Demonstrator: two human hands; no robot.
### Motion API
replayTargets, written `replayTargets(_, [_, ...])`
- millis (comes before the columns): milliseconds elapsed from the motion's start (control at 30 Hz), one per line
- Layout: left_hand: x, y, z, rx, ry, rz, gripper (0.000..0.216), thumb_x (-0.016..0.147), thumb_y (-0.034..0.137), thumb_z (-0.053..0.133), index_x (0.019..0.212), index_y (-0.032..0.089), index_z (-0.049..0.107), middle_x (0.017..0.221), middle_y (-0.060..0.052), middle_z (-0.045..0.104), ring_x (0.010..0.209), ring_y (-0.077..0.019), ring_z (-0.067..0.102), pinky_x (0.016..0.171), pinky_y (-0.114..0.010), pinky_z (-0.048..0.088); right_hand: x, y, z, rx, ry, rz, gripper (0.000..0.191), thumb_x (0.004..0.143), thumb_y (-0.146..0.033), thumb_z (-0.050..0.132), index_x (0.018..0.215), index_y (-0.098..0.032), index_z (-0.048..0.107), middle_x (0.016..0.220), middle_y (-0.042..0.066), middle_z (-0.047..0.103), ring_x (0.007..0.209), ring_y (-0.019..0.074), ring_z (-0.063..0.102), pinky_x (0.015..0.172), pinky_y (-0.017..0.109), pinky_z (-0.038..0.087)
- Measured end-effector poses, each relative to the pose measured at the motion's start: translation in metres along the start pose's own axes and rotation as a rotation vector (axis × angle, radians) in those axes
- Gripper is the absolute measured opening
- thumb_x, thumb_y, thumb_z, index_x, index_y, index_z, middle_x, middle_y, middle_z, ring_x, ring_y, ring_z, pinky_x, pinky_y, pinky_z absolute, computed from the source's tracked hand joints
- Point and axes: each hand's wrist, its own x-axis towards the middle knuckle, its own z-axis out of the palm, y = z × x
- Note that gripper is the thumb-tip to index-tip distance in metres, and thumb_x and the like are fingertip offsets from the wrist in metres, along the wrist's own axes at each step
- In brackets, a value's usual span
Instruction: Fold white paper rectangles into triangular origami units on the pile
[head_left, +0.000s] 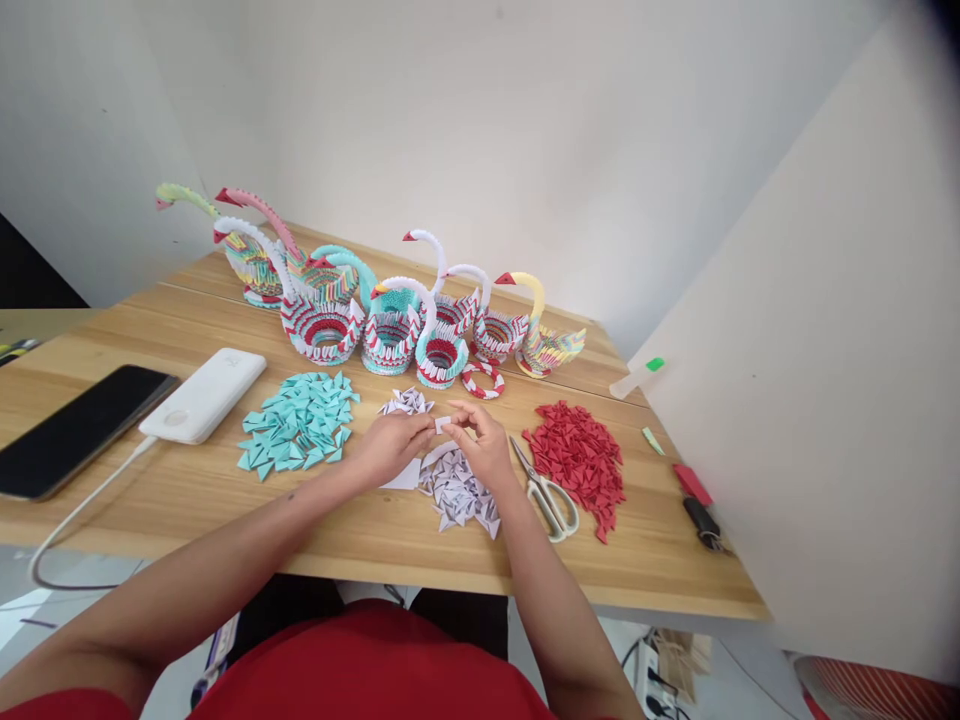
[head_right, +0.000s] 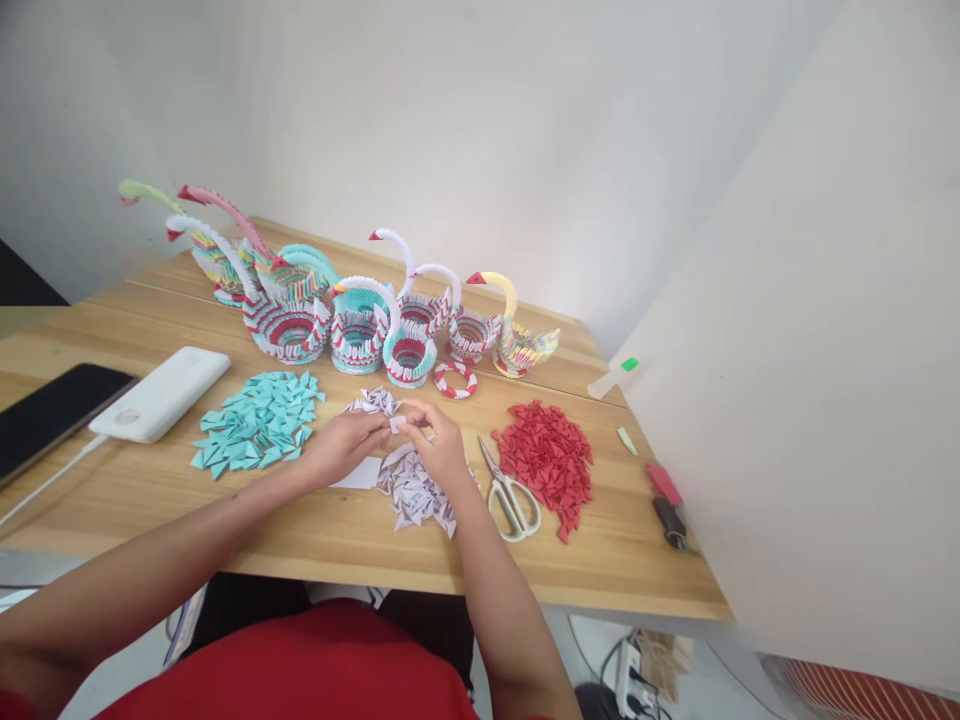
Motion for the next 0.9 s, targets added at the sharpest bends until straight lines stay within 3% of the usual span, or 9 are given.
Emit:
replayTargets(67, [-0.0002,0.0016,-0.0008,-0.11,0.005,-0.001,0.03,0.094,0.028,0.038,0.072,0.015,0.055,0.066,0.0,0.056,0.066,-0.014,0.05,0.064,-0.025,0.033,-0.0002,0.0016,0.0,0.008,-0.016,-0.003,0.028,0.082,-0.028,0.063,0.108,-0.021,0.064,0.082,0.0,0.066,0.076,0.0139,0.061,0.073,0.026,0.049])
replayTargets(167, [-0.0004,0.0024,-0.0003,-0.207,0.024,-0.002,0.031,0.094,0.031,0.04,0.074,0.015,0.057,0.068,0.0,0.058,0.065,-0.0126,0.051,0.062,-0.023,0.034,-0.0008,0.0032,0.0003,0.021,-0.012,0.0,0.017,0.082,-0.03,0.062,0.095,-0.021,0.068,0.086,0.001,0.067,0.079,0.0146,0.062,0.075,0.026,0.049])
replayTargets(333, [0.0005,-0.0018,0.0055,-0.197,0.114,-0.052,0.02,0.087,0.032,0.054,0.079,0.015,0.063,0.072,-0.001,0.064,0.067,-0.0132,0.055,0.064,-0.023,0.037,-0.0021,0.0045,0.0032,0.101,0.001,0.042,0.012,0.082,-0.031,0.063,0.085,-0.019,0.065,0.082,0.001,0.067,0.076,0.014,0.061,0.073,0.025,0.048])
replayTargets(567, [0.001,-0.0058,0.0051,-0.155,0.153,-0.048,0.019,0.087,0.029,0.053,0.079,0.016,0.064,0.07,0.0,0.064,0.066,-0.0134,0.055,0.062,-0.023,0.036,-0.0017,0.0018,0.0048,0.085,-0.01,0.055,0.014,0.081,-0.033,0.064,0.082,-0.019,0.064,0.076,0.0,0.066,0.069,0.0132,0.061,0.068,0.025,0.048])
replayTargets(800, [0.001,-0.0063,0.0022,0.089,0.151,0.077,0.016,0.086,0.023,0.052,0.079,0.017,0.065,0.069,-0.002,0.064,0.068,-0.0165,0.055,0.069,-0.028,0.037,-0.0003,-0.0018,-0.0001,-0.193,-0.079,-0.226,0.014,0.087,-0.031,0.058,0.088,-0.019,0.065,0.081,0.004,0.066,0.075,0.0158,0.059,0.072,0.028,0.046])
replayTargets(900, [0.0011,-0.0055,0.005,0.027,0.134,0.047,0.017,0.087,0.028,0.053,0.081,0.017,0.064,0.073,-0.003,0.065,0.068,-0.0156,0.055,0.069,-0.028,0.038,-0.001,-0.0021,-0.0005,-0.262,-0.065,-0.288,0.016,0.09,-0.031,0.054,0.084,-0.019,0.064,0.076,0.004,0.065,0.073,0.0159,0.058,0.07,0.028,0.045])
